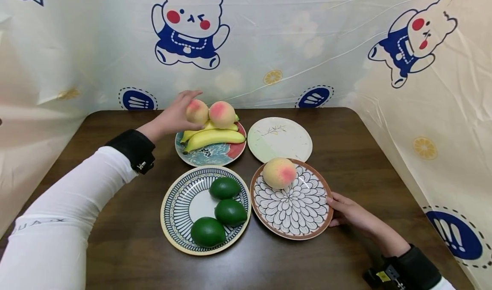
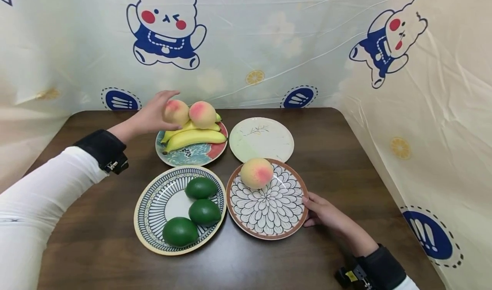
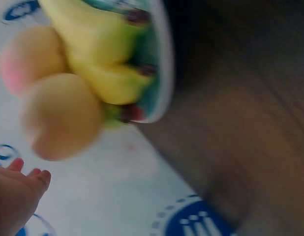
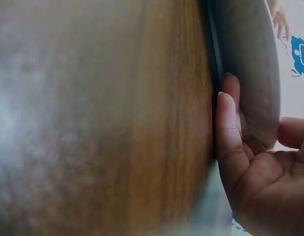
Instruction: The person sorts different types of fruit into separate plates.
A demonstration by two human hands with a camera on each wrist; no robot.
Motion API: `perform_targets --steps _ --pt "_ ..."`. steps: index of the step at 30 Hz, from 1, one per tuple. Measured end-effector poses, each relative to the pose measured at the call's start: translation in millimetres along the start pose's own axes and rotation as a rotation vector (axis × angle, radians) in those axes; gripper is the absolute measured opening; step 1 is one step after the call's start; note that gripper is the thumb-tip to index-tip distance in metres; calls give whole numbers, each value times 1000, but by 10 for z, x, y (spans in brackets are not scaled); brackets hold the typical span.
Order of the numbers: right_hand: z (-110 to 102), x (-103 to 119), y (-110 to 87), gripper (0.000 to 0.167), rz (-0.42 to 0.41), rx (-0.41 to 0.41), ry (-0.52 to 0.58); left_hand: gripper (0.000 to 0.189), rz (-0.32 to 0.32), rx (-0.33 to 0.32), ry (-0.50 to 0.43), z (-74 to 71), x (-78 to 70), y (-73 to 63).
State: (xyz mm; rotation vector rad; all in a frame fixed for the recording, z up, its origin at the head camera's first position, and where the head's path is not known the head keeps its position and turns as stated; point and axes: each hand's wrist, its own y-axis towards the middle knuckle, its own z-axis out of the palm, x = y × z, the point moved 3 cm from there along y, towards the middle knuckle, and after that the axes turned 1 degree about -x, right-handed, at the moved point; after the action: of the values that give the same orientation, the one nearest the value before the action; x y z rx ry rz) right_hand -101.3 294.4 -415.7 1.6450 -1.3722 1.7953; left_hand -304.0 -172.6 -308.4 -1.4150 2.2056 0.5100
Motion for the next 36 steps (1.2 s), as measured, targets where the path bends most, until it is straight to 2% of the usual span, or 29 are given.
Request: perform_targets --steps 4,8,16,25,31,36 --pt "25 -17 13 64 -14 14 15 100 -82 -23 5 32 232 14" --pt "50 -48 22 64 -12 16 33 100 -117 -16 5 55 332 74" --pt "49 -45 7 65 2 6 37 89 -110 37 60 156 339 203" --pt "32 -30 -7 66 30 -14 20 80 -126 34 25 210 349 189" --pt "11 -22 2 65 41 -33 2 79 -111 19 18 175 331 208" --pt "-9 -34 -11 64 19 -31 20 80 -101 8 11 148 314 261"
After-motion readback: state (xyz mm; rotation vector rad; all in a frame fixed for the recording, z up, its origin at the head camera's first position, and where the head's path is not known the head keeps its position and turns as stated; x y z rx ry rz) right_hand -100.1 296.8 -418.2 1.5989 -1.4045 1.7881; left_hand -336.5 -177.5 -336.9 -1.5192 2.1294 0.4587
